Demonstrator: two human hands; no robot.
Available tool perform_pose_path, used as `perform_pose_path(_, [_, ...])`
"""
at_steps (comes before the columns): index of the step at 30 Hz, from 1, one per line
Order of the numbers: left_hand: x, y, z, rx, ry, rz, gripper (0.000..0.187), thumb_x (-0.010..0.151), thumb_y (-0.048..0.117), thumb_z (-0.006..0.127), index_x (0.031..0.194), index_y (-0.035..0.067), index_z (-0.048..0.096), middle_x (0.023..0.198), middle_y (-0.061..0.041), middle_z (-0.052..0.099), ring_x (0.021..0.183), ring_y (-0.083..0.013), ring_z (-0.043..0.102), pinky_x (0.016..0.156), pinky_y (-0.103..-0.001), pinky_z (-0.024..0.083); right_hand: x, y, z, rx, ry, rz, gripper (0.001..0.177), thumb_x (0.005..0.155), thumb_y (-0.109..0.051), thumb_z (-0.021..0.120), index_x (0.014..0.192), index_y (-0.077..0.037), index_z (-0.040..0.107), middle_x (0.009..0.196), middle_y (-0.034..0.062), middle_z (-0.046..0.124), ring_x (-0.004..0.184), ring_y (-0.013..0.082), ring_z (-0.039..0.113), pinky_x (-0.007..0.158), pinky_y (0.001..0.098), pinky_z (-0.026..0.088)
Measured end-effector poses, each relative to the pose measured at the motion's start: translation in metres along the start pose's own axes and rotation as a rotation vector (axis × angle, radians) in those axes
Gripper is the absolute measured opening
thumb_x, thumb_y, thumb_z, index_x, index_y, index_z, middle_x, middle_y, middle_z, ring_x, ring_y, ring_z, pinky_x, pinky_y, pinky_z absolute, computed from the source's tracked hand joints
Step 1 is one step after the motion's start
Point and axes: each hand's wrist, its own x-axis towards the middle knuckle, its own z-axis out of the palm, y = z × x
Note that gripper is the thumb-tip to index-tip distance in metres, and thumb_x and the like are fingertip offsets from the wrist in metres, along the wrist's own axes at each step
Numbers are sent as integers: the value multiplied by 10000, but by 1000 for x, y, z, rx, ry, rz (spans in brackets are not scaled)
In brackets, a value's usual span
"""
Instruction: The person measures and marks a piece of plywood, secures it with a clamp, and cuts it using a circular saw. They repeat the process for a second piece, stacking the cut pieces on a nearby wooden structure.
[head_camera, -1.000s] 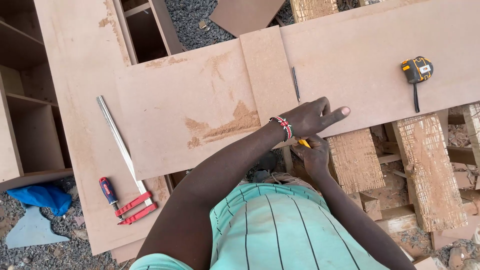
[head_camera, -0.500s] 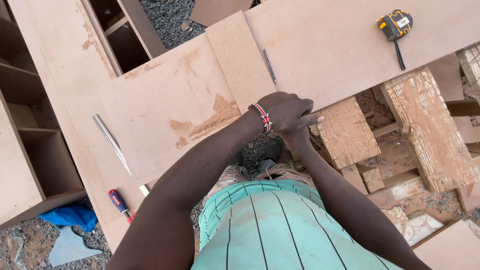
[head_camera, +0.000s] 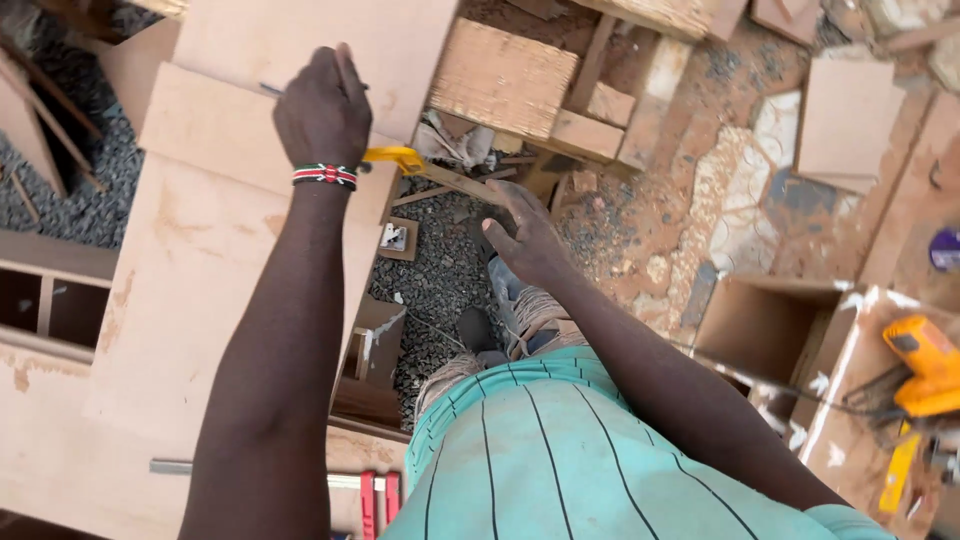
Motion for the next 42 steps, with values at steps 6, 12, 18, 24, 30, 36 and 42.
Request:
perform_pose_path(6, [-71, 151, -29, -336, 153, 456, 274, 1262, 135, 604, 1448, 15, 765, 1563, -229, 735, 1485, -399, 712, 1389, -657, 158, -148, 100, -40, -72, 334, 123, 691, 1226, -492, 571, 1807, -123, 512, 1876, 192, 491, 1764, 371, 397, 1422, 566, 318])
perform_pose_path(12, [-215, 336, 27, -547, -409, 665, 530, 1285, 459, 371, 1345, 166, 810, 1683, -163, 623, 1548, -357, 623, 1429, -662, 170, -257, 144, -108, -12, 693, 371, 691, 1176, -488, 610, 1729, -75, 572, 1780, 208, 587, 1648, 407, 539, 1333, 583, 416])
perform_pose_path(18, [-355, 427, 61, -622, -601, 845, 452, 1244, 399, 486, 1364, 103, 805, 1634, -156, 701, 1478, -382, 705, 1417, -633, 254, -377, 224, -173, 90, 989, 627, 742, 1130, -556, 651, 1698, -80, 611, 1744, 202, 615, 1588, 370, 598, 1261, 541, 511])
perform_pose_path(24, [-450, 494, 78, -607, -696, 847, 513, 1261, 438, 425, 1359, 106, 804, 1645, -146, 709, 1505, -354, 686, 1381, -632, 304, -471, 353, -275, 100, 1153, 854, 678, 1117, -479, 713, 1675, -119, 572, 1647, 143, 654, 1475, 329, 632, 1187, 521, 502])
perform_pose_path(30, [-500, 523, 103, -503, -708, 797, 449, 1253, 395, 493, 1388, 119, 820, 1656, -91, 693, 1460, -299, 695, 1375, -589, 324, -498, 573, -365, 274, 1343, 857, 1003, 1147, -413, 926, 1818, -59, 270, 1776, 162, 652, 1602, 357, 691, 1282, 513, 629])
perform_pose_path(36, [-506, 493, 102, -466, -721, 704, 440, 1242, 391, 511, 1397, 94, 796, 1644, -156, 707, 1442, -409, 724, 1315, -621, 421, -522, 648, -430, 1015, 1214, 652, 408, 978, -217, 936, 1320, -227, 712, 1016, -26, 759, 764, 117, 786, 715, 284, 742])
perform_pose_path(42, [-473, 411, 55, -348, -810, 323, 638, 1238, 556, 364, 1449, 130, 790, 1748, -144, 643, 1546, -393, 648, 1380, -694, 333, -541, 567, -426, 1100, 523, 524, 329, 1174, -439, 807, 934, -298, 632, 782, -104, 623, 720, 35, 648, 751, 285, 590])
